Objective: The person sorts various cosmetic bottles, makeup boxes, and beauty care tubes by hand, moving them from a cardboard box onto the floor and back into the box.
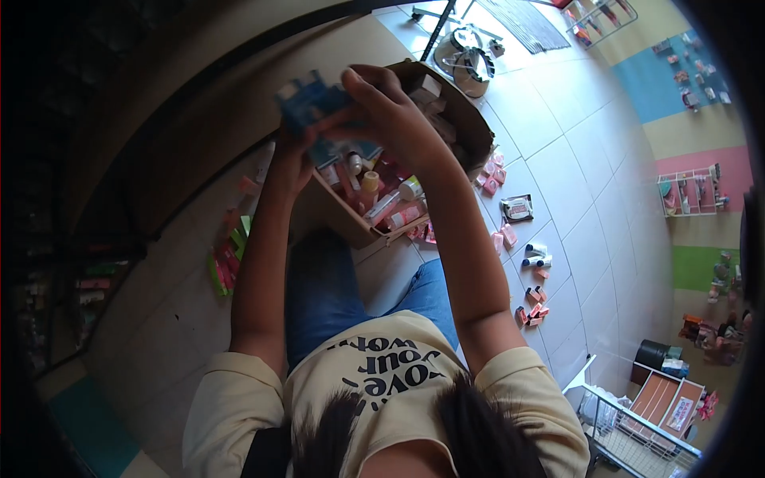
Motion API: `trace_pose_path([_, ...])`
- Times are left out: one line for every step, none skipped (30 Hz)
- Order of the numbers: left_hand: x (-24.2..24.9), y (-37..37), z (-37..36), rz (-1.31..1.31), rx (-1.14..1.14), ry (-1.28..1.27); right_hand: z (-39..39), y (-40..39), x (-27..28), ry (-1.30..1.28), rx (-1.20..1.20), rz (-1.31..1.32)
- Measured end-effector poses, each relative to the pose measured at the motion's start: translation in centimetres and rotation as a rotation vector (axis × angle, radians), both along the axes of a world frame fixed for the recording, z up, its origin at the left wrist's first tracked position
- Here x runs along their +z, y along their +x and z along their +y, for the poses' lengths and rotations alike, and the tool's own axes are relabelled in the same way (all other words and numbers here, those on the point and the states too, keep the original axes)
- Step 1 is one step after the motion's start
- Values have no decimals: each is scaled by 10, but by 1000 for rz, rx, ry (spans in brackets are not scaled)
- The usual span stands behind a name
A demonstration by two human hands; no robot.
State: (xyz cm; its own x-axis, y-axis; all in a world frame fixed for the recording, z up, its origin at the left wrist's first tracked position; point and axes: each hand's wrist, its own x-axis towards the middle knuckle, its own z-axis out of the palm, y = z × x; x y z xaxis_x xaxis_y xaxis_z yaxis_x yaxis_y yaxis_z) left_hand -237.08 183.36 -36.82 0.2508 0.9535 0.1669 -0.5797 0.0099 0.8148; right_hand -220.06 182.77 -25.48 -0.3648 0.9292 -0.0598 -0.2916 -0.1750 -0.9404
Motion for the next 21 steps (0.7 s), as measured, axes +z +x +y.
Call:
trace_pose_path([-2,-18,-17,-131,-16,-16,-7,-21,3,-63,62,126])
trace_pose_path([-4,-32,-32,-261,-31,-27,-13,-43,6,-124,125,252])
trace_pose_path([-9,-44,-49,-351,13,-80,-21,-62,8,-193,194,377])
trace_pose_path([-18,-58,-68,-439,71,-131,-29,-77,8,-237,237,444])
trace_pose_path([-29,-76,-86,-525,145,-176,-37,-91,2,-288,295,512])
trace_pose_path([-42,-94,-106,-615,125,-173,-45,-107,-5,-350,360,579])
trace_pose_path([-56,-111,-128,-703,109,-169,-52,-119,-17,-377,436,663])
trace_pose_path([-69,-128,-151,-792,91,-160,-60,-130,-25,-418,477,647])
trace_pose_path([-78,-144,-176,-755,171,-195,-70,-139,-33,-454,514,628])
trace_pose_path([-85,-158,-202,-719,245,-233,-80,-147,-41,-486,545,608])
trace_pose_path([-95,-171,-228,-687,311,-274,-90,-153,-51,-524,567,576])
trace_pose_path([-108,-186,-250,-735,295,-241,-97,-157,-61,-552,586,541])
trace_pose_path([-126,-201,-274,-784,276,-210,-103,-159,-73,-579,600,503])
trace_pose_path([-146,-214,-300,-834,255,-184,-110,-158,-89,-618,592,451])
trace_pose_path([-166,-228,-321,-971,242,-251,-114,-157,-107,-653,583,398])
trace_pose_path([-188,-241,-344,-891,349,-292,-118,-153,-125,-692,565,344])
trace_pose_path([-209,-254,-369,-811,449,-337,-123,-150,-141,-728,535,289])
trace_pose_path([-225,-264,-392,-730,543,-383,-127,-145,-154,-760,501,232])
trace_pose_path([-237,-270,-412,-700,644,-477,-131,-140,-165,-790,462,174])
trace_pose_path([-247,-275,-430,-668,742,-571,-134,-134,-171,-797,436,142])
trace_pose_path([-257,-278,-446,-633,838,-667,-137,-127,-177,-803,410,111])
